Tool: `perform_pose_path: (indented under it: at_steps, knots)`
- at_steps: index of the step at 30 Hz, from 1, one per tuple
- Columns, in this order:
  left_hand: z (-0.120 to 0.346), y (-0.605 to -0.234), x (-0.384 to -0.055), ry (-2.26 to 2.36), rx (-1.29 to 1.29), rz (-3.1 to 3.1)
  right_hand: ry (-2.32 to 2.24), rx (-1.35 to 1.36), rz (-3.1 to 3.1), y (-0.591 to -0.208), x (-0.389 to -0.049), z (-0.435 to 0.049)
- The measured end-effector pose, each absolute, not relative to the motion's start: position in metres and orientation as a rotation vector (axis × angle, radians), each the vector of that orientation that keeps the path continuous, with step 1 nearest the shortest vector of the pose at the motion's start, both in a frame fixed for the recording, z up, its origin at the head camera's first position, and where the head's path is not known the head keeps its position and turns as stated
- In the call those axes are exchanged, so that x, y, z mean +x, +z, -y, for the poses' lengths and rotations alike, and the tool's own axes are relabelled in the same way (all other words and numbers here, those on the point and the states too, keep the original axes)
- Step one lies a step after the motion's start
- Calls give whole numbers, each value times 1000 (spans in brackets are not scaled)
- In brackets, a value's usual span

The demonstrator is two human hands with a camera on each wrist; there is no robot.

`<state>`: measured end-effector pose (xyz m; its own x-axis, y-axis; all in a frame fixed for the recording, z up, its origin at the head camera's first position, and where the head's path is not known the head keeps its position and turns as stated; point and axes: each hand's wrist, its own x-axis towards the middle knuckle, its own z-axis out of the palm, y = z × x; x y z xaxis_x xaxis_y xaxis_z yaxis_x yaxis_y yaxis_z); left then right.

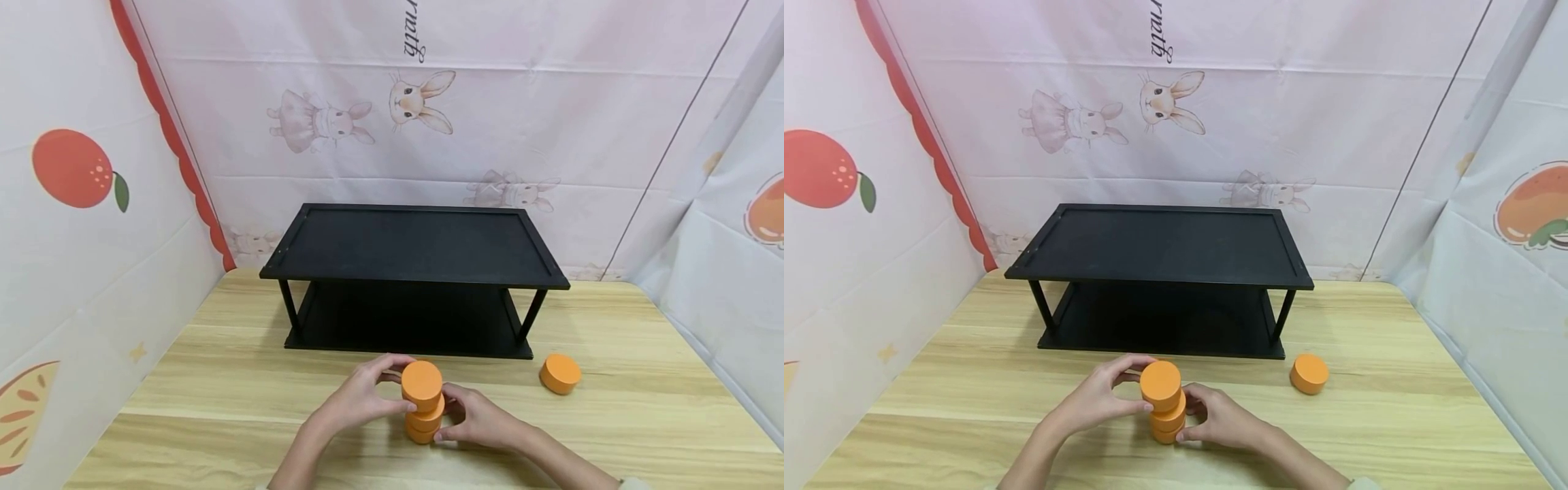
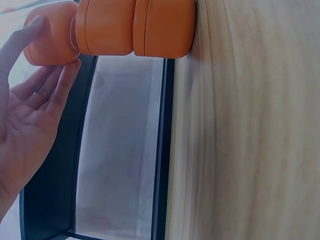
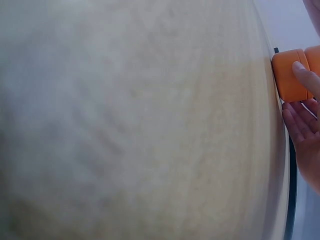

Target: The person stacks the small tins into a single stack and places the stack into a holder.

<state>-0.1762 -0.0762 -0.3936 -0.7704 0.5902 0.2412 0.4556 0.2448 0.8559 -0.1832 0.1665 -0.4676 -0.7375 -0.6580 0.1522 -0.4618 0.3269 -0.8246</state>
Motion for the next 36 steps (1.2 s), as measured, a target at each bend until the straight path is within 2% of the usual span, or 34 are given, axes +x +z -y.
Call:
perform_pose_path:
  at_steps: [6,36]
  knots:
    - [76,-406,-182,1570,1016,-2352,-1354,-996,-2381,-467,-184,-167]
    - [73,-411,-182,1565,1064,-2339,-1376,-981,-2353,-465,-183,-167]
